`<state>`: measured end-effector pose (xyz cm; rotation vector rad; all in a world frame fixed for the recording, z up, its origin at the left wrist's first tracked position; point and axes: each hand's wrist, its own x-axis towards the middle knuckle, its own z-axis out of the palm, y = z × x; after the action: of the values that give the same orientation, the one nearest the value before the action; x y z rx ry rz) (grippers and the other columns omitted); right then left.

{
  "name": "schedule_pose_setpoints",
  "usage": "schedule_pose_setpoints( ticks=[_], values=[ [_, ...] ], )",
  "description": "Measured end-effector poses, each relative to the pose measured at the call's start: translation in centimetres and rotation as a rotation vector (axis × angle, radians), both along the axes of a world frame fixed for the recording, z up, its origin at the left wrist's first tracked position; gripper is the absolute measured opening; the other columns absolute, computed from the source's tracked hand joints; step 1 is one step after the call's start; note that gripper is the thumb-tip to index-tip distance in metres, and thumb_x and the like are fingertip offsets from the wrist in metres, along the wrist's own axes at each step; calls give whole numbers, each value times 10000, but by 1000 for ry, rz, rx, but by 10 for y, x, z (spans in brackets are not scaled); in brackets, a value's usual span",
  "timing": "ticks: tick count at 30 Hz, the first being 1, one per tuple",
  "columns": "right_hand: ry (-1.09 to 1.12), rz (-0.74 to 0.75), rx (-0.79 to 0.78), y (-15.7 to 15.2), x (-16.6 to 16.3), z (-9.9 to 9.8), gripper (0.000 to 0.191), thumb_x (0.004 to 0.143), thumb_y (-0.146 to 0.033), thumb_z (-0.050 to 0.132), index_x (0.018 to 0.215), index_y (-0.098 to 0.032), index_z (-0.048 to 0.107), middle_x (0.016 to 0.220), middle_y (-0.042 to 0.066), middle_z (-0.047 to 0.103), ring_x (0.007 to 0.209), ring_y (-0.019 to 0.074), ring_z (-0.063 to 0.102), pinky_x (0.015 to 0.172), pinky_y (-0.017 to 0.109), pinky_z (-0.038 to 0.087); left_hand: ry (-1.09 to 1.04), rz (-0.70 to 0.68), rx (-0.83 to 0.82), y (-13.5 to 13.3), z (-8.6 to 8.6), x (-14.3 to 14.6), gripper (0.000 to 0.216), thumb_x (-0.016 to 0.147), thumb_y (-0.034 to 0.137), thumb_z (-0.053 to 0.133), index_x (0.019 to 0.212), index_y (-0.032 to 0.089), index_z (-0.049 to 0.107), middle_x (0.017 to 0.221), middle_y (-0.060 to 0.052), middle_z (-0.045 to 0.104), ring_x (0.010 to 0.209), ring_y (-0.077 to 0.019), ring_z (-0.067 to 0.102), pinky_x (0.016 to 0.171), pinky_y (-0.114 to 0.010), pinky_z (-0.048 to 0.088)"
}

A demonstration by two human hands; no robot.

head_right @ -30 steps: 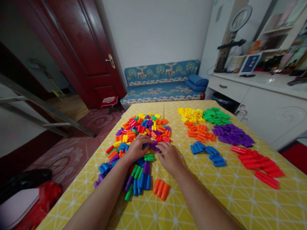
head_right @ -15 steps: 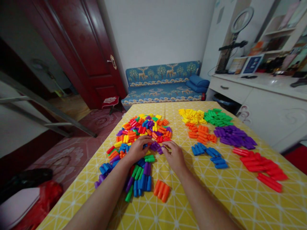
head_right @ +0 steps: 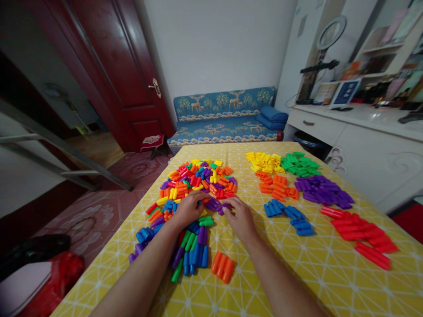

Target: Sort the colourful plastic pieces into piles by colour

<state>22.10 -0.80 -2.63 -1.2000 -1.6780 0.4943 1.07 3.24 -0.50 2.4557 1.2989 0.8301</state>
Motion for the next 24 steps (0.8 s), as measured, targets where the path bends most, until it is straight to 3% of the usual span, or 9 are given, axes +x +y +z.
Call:
schedule_pose_setpoints(
  ticks=[11, 18, 24],
  values=[
    [5, 29, -11, 0, 0, -1, 189, 800, -182, 558, 936, -214, 684, 1003, 58, 683, 943, 193, 637, 861, 351, 511, -72, -39, 71, 1, 0, -1, 412, 745, 50, 567, 1101, 205, 705, 1060, -80, 649, 1023, -222, 582, 917, -357, 489],
    [46, 42, -24, -1, -1, 3, 198, 796, -181, 547, 934, -212, 686, 994, 60, 681, 928, 190, 635, 832, 341, 523, -94, -14, 46, -1, 5, -1, 410, 715, -2, 559, 1037, 189, 730, 953, -73, 628, 955, -215, 577, 874, -346, 483],
    [68, 29, -65, -1, -1, 3, 198, 781, -185, 546, 924, -203, 682, 980, 62, 675, 917, 183, 633, 832, 333, 526, -109, -22, 26, -1, 5, 0, 375, 739, -4, 535, 988, 190, 738, 988, -70, 653, 964, -204, 595, 890, -345, 490]
  ],
)
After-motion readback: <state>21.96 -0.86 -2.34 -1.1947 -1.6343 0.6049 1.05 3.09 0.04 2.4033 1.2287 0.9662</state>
